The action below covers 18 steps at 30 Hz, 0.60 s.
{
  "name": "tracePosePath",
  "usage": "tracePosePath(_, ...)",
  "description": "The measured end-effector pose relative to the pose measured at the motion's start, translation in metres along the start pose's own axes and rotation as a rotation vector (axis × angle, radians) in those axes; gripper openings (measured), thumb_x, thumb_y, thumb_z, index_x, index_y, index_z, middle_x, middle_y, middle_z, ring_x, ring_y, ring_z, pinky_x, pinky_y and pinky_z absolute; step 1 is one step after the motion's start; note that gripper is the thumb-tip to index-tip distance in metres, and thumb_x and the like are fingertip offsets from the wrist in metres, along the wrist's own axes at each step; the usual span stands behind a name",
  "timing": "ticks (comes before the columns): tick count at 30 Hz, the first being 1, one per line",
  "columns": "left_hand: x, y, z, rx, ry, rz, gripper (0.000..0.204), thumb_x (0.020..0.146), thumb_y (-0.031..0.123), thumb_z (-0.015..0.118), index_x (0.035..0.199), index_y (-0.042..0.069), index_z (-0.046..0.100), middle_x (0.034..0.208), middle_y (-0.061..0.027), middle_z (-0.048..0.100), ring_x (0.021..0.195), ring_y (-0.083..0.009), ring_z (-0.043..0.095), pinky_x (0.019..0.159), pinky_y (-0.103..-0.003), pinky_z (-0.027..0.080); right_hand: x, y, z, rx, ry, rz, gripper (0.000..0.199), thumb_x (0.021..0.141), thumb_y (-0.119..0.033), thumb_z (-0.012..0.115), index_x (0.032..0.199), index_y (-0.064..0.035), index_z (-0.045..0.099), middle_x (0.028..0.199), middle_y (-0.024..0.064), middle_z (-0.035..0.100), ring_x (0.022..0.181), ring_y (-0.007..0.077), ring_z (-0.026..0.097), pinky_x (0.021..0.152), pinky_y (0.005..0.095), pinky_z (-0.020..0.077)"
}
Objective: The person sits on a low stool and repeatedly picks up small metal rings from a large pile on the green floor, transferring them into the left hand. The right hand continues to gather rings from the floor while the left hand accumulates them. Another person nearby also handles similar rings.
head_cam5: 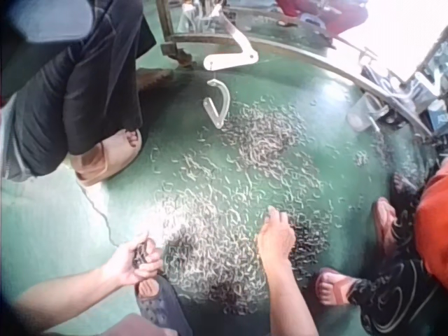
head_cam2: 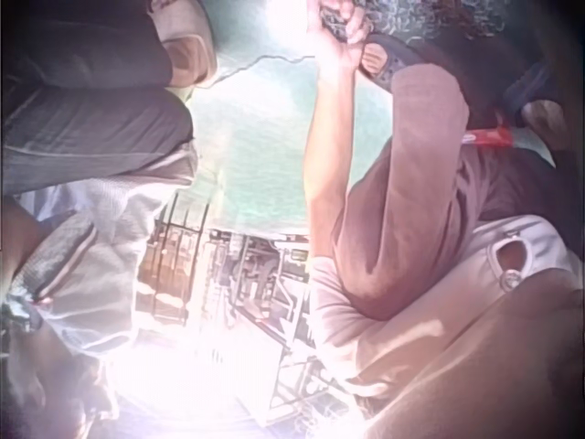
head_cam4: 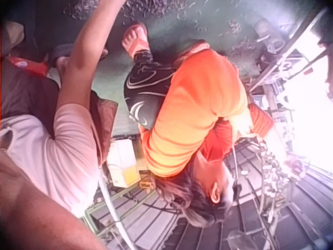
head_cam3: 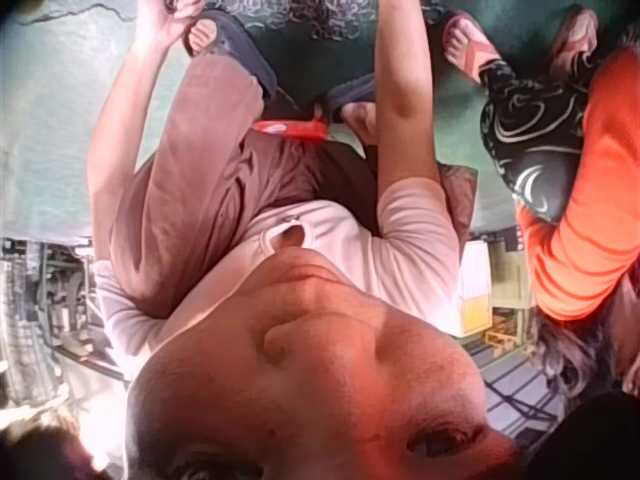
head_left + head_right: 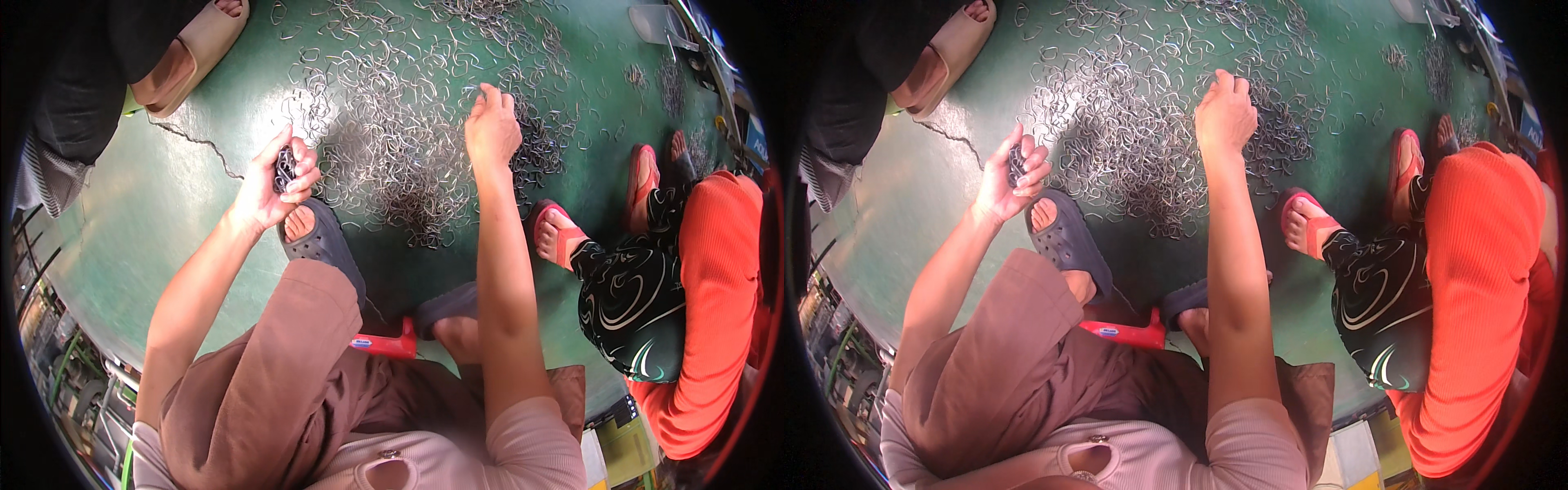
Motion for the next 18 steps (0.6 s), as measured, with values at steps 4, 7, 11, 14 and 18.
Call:
tracePosePath(4, -0.008, 0.004, 0.003, 0.046, 0.010, 0.025, 0.033, 0.094, 0.035, 0.044, 0.079, 0.007, 0.052, 0.072, -0.0068, 0.049, 0.054, -0.0138, 0.043, 0.037, -0.021, 0.033, -0.012, -0.024, 0.005, 0.042, -0.087, -0.095, 0.037, 0.083, -0.014, 0.051, 0.120, -0.0198, 0.051, 0.093, 0.0107, 0.053, 0.071, 0.0327, 0.060, 0.062, 0.0445, 0.0487)
tracePosePath(7, -0.007, 0.003, 0.010, 0.075, 0.126, 0.044, 0.031, 0.093, 0.036, 0.044, 0.083, 0.008, 0.051, 0.074, -0.0056, 0.050, 0.057, -0.0141, 0.045, 0.040, -0.022, 0.035, -0.027, -0.045, 0.022, 0.003, -0.211, -0.248, 0.042, 0.079, -0.009, 0.054, 0.119, -0.0208, 0.054, 0.089, 0.0116, 0.051, 0.073, 0.0298, 0.060, 0.063, 0.0427, 0.0495)
tracePosePath(11, -0.008, 0.005, 0.007, 0.085, 0.105, 0.048, 0.030, 0.093, 0.035, 0.045, 0.097, 0.006, 0.052, 0.076, -0.0046, 0.050, 0.058, -0.0126, 0.046, 0.043, -0.022, 0.036, -0.036, -0.060, 0.016, 0.193, -0.157, -0.316, 0.029, 0.078, -0.010, 0.056, 0.104, -0.0185, 0.063, 0.087, 0.0086, 0.051, 0.075, 0.0270, 0.057, 0.066, 0.0403, 0.0476)
tracePosePath(14, -0.013, 0.009, -0.004, 0.075, 0.027, 0.044, 0.036, 0.093, 0.034, 0.045, 0.110, 0.003, 0.052, 0.078, -0.0050, 0.051, 0.059, -0.0124, 0.046, 0.044, -0.022, 0.037, -0.020, -0.037, 0.009, 0.229, 0.081, -0.253, 0.023, 0.075, -0.008, 0.059, 0.096, -0.0171, 0.063, 0.087, 0.0069, 0.052, 0.078, 0.0257, 0.054, 0.070, 0.0403, 0.0462)
tracePosePath(18, -0.018, 0.012, -0.006, 0.075, 0.038, 0.053, 0.040, 0.094, 0.033, 0.044, 0.117, 0.001, 0.049, 0.077, -0.0045, 0.050, 0.057, -0.0121, 0.045, 0.043, -0.022, 0.035, 0.009, 0.006, -0.003, 0.002, 0.223, -0.072, 0.045, 0.083, -0.024, 0.057, 0.124, -0.0111, 0.046, 0.123, 0.0188, 0.041, 0.118, 0.0356, 0.037, 0.094, 0.0507, 0.0327)
Point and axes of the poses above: each hand's wrist, its own x-axis towards the middle knuckle, its own z-axis out of the palm, y = z × x, the point moved 4 cm from there along x, towards the middle knuckle
